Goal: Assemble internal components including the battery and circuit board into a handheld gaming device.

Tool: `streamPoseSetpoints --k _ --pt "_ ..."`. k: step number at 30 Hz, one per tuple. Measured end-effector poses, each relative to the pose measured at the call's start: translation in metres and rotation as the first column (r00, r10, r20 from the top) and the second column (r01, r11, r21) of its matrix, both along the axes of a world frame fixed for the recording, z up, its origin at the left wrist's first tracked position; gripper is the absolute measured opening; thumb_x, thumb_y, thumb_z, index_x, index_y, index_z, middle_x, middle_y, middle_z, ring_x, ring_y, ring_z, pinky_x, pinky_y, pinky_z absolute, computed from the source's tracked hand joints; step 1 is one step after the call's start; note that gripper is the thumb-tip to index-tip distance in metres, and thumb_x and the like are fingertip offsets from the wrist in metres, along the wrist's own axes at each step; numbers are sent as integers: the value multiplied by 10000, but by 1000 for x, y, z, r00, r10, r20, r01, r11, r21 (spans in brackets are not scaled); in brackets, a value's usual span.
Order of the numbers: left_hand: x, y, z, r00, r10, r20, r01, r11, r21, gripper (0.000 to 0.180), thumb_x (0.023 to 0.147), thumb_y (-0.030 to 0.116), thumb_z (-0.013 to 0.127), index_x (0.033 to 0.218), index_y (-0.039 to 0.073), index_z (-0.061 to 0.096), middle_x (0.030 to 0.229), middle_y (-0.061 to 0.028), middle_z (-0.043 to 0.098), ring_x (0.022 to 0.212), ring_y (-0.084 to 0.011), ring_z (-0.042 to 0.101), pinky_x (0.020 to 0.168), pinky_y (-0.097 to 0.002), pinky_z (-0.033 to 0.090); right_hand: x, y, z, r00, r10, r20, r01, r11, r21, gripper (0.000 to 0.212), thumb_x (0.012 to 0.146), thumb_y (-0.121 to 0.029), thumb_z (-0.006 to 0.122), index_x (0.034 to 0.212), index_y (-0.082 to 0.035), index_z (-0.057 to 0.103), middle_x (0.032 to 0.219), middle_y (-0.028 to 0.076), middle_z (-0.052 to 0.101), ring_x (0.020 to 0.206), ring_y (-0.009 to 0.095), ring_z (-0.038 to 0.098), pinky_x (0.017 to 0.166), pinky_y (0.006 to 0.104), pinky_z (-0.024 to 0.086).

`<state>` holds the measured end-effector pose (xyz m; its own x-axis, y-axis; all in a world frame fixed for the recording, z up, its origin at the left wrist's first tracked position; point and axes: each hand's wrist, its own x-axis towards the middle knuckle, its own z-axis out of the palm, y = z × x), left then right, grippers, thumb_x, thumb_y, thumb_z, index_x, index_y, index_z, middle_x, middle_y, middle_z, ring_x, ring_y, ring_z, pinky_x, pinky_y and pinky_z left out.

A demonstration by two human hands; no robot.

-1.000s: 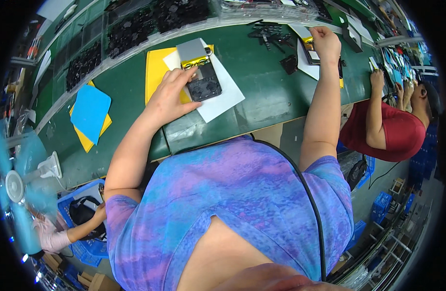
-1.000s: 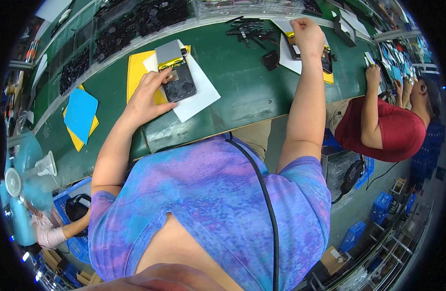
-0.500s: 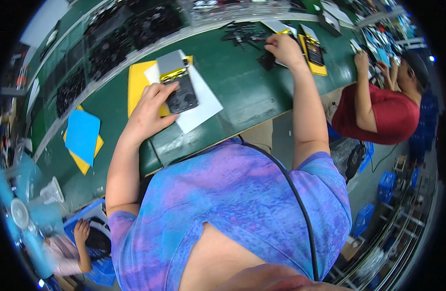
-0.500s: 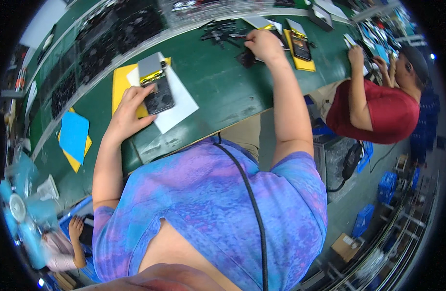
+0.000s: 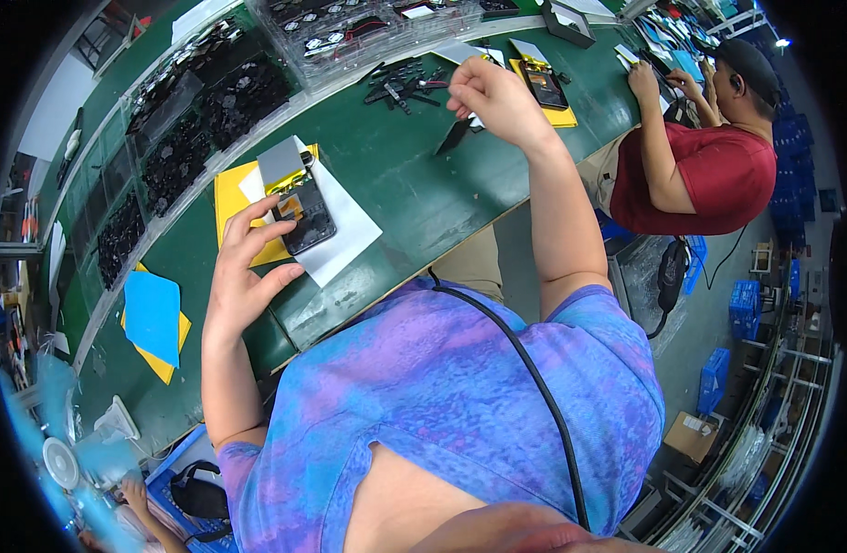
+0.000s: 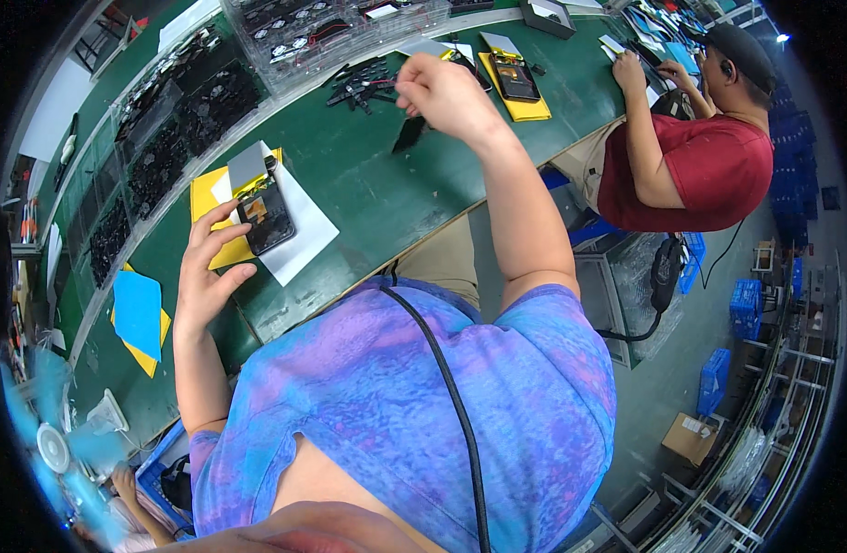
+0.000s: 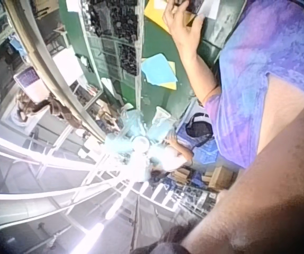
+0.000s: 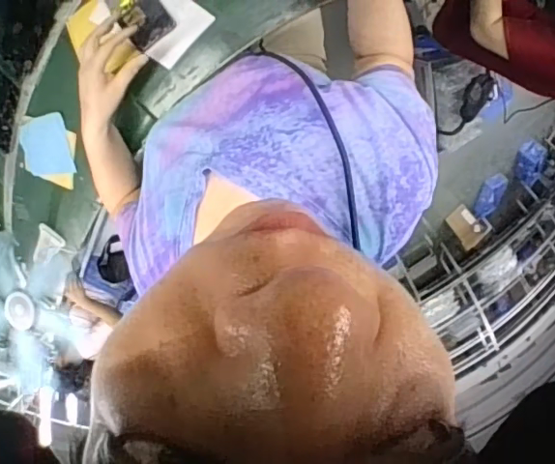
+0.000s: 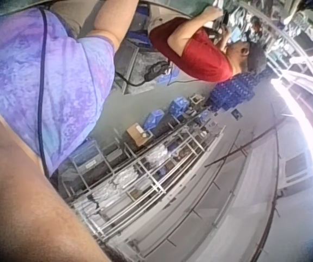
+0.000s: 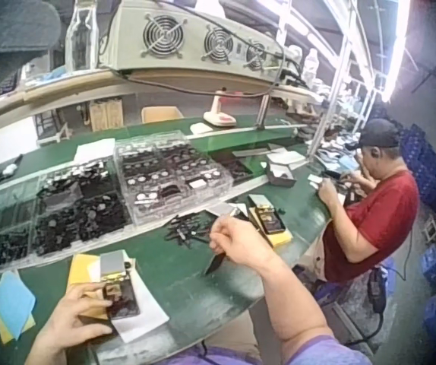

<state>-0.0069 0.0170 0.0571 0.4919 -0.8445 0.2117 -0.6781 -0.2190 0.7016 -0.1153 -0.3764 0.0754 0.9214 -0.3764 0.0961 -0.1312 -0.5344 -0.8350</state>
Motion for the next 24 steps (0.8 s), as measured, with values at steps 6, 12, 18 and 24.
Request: streamPoseSetpoints --k 6,12,18,24 --pt "-36 -31 5 993 -18 -114 7 995 -95 973 730 205 854 1540 37 342 1531 -184 413 1398 -320 429 1062 -421 436 14 84 17 974 132 185 -198 891 409 150 958 -87 613 1086 -25 565 846 87 718 691 148 715 571 231 532" --pt "-54 -52 -17 858 48 -511 -197 950 -241 885 862 75 740 1579 41 222 1500 -183 435 1306 -290 530 1067 -401 450 39 145 6 923 242 299 -379 699 606 169 960 -25 589 1097 25 504 862 123 685 710 177 719 574 261 575" --pt "-55 -48 -20 446 -32 -895 -425 872 -243 376 1029 54 493 1397 4 436 1292 -196 615 1099 -294 679 908 -374 577 46 157 -4 929 217 300 -368 620 693 189 953 -30 623 1092 30 510 914 132 668 754 173 708 651 277 591" --pt "-53 -41 -23 201 -118 -973 -516 831 -207 314 1053 140 461 1338 8 468 1241 -210 642 1026 -305 705 838 -373 595 33 157 -28 921 221 322 -334 873 355 159 911 -75 699 1035 4 638 975 51 661 839 96 639 741 256 535"
